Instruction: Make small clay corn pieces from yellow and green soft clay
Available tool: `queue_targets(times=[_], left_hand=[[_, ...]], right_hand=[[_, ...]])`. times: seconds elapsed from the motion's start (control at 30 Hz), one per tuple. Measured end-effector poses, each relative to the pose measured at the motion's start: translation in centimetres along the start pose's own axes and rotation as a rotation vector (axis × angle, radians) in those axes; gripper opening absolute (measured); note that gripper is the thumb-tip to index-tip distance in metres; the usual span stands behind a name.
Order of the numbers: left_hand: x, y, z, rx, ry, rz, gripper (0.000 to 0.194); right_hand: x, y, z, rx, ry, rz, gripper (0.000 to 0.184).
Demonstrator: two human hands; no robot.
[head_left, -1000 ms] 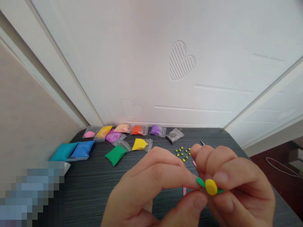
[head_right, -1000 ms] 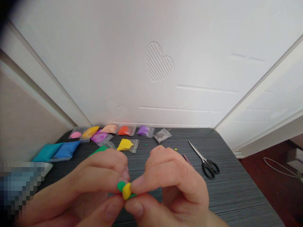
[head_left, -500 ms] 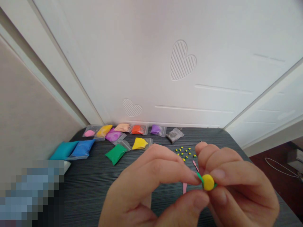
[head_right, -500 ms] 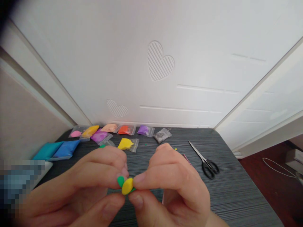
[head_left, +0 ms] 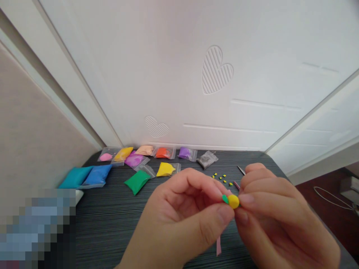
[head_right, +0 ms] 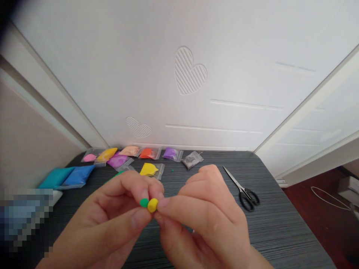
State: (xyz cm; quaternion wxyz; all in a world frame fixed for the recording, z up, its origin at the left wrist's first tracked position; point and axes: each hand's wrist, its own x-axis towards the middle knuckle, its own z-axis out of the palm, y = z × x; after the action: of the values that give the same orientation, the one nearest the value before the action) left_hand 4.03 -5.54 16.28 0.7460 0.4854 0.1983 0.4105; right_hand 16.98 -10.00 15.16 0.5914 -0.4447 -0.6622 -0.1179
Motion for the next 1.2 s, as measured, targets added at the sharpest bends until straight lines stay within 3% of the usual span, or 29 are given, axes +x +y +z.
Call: queue_targets(times=[0.37, 0.67, 1.0, 1.2], left_hand=[[0.3, 0.1, -0.2, 0.135, 0.053, 0.118, 0.017], [0.1, 0.1, 0.0, 0.156, 0.095, 0.105, 0.016], [0.2, 0.1, 0.0, 0.132, 0.099, 0.084, 0.018], [0.2, 0.2, 0.0, 0.097, 0.086, 0.066, 0.016]], right_hand=[[-0.1, 0.2, -0.2, 0.033, -0.074, 0.009, 0.027], [0.9, 0.0, -0.2, -0.03, -0.084, -0.074, 0.021], [0.6, -0.1, -0.6, -0.121, -0.17, -0.072, 0.023], [0.2, 0.0, -0.3, -0.08, -0.093, -0.03, 0.022]])
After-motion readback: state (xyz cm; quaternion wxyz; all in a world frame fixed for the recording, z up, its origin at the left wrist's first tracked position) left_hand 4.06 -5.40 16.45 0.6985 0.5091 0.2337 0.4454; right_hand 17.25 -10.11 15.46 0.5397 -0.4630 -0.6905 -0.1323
